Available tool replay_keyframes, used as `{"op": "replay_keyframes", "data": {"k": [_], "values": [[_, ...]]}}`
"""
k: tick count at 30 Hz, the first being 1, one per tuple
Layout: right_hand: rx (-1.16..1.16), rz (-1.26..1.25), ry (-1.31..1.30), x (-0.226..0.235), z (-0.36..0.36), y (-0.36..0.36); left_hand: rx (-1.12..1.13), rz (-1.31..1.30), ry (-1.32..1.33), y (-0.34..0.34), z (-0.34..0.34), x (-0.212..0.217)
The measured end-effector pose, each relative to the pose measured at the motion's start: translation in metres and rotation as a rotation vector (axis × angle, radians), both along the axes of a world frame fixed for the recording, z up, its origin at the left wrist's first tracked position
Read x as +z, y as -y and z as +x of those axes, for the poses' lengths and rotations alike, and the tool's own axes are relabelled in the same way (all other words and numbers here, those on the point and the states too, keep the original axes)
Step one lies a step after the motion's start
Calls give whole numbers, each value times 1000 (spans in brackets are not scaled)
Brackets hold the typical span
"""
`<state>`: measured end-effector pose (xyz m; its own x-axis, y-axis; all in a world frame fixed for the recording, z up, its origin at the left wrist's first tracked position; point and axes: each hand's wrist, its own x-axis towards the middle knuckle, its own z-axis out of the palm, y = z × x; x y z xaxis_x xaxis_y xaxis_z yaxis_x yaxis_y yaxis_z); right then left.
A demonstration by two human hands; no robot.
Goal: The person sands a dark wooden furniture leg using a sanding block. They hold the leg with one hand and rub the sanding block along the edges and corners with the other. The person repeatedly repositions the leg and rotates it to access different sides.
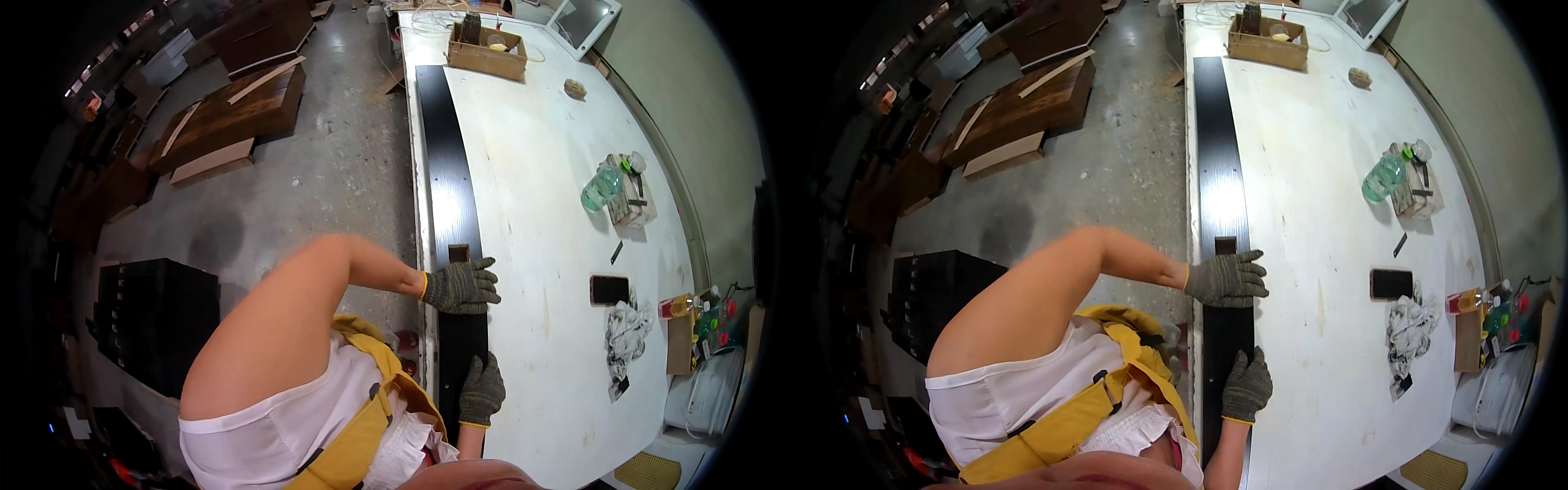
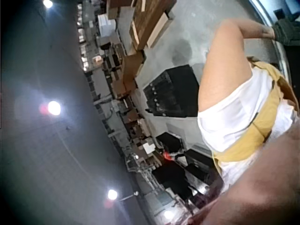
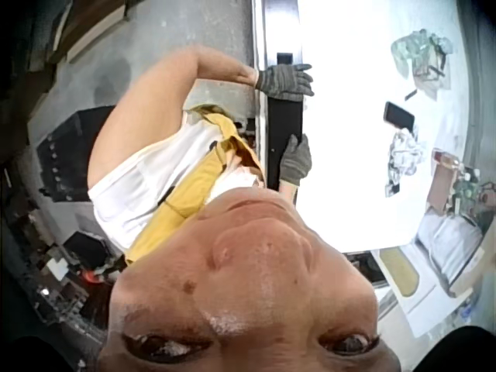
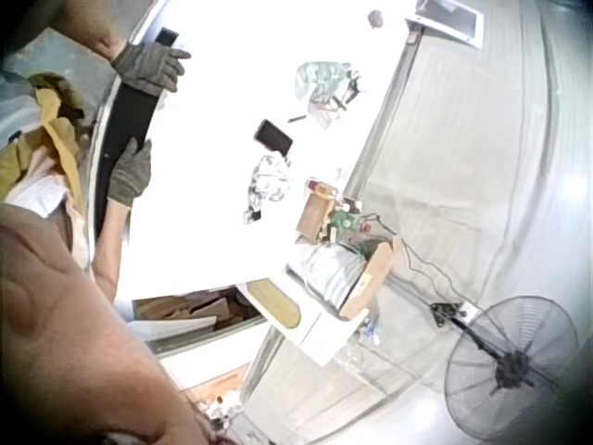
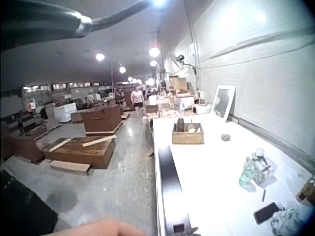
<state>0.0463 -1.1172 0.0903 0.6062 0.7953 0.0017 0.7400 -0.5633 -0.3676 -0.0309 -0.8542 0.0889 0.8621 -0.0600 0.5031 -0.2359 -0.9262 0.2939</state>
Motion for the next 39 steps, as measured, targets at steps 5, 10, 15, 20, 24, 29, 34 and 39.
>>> {"op": "replay_keyframes", "data": {"k": [5,10,15,20,24,29,34,39], "values": [[-6,38,84,-2,1,-17,22,-37,-32,-3,2,2],[-65,-57,80,-8,-2,-19,10,-230,205,-13,-12,-13],[-182,-224,47,-30,13,10,-130,-753,220,-27,-44,-13],[-347,-84,-119,-55,51,35,164,-807,159,-130,-123,-50],[-636,-185,-596,-25,87,55,532,-1057,-16,-225,-147,-54],[-1014,26,-1095,-19,113,-91,579,-1408,-11,-309,-121,-59],[-439,-214,-842,-33,112,-335,630,-1503,-41,-375,-82,-39],[-106,-63,-1009,-35,109,-570,737,-1466,-121,-438,-60,-46]]}}
